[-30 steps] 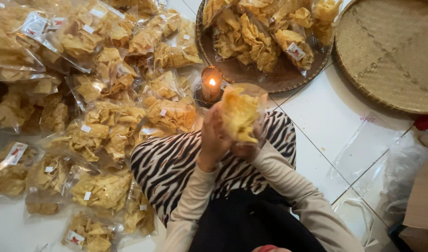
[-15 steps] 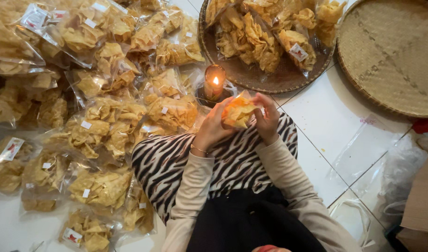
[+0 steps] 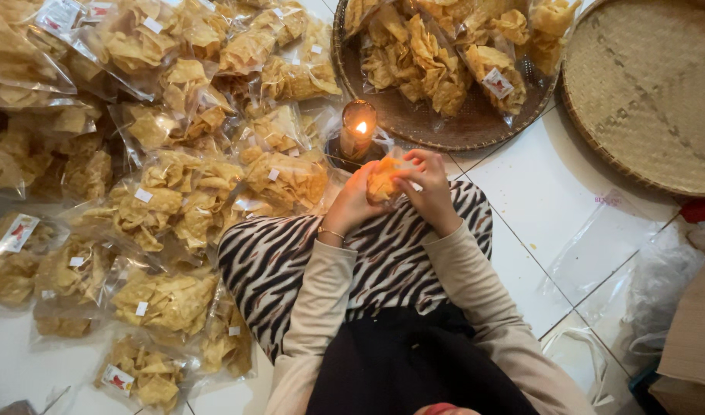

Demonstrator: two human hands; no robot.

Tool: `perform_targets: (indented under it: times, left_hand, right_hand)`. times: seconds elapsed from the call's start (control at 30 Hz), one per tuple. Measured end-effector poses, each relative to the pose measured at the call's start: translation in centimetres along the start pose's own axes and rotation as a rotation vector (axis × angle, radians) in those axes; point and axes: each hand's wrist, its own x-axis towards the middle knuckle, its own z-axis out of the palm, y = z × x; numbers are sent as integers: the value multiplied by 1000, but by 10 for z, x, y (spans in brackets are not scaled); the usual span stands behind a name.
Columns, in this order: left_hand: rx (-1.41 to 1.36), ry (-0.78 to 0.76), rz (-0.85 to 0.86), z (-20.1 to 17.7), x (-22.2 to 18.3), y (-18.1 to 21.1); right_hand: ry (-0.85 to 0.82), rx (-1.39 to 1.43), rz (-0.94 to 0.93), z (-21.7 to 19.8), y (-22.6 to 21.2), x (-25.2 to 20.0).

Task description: The person seals plastic bags containing snacks by heating the edges over a candle flame and pressing them together by hand.

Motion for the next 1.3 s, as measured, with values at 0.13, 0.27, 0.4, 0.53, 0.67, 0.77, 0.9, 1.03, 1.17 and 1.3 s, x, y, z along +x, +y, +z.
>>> perform_targets:
  times: [0.13,0.27,0.4,0.53,0.67,0.77,0.9,1.03,1.17,1.3]
  left_hand:
    - [58,-30,-12,-1,1,1]
    - [103,-22,48,-6,-2,10]
    - [164,-38,-46,-8,-1,19]
    - [159,26,47,-12,0,20]
    - [-98,65,8,-10,0,18]
    - [-156,86,11,-6,0,14]
    - [-11,51,101,-4,1,-1]
    - [-35,-22,83,2,4,-15]
    - [-68,-28,74,4,3,-16]
    - [-11,0,64,0,4,-1]
  right_hand:
    - [-155,-37,-14,-11,-10,6]
    - [-221,-133,-82,-13,-19,4]
    - [-307,-91,-29,-11,-13,-2]
    - [-185,148,57,0,-1,-3]
    - [32,274,77,-1,8,-5]
    - [113,276,-9,1,6,-8]
    - [-79,176,127,1,9,-4]
    - [-188,21,165,2,6,-5]
    - [-255,-63,141,6,-1,-6]
    - [-293,-3,57,8,3,-3]
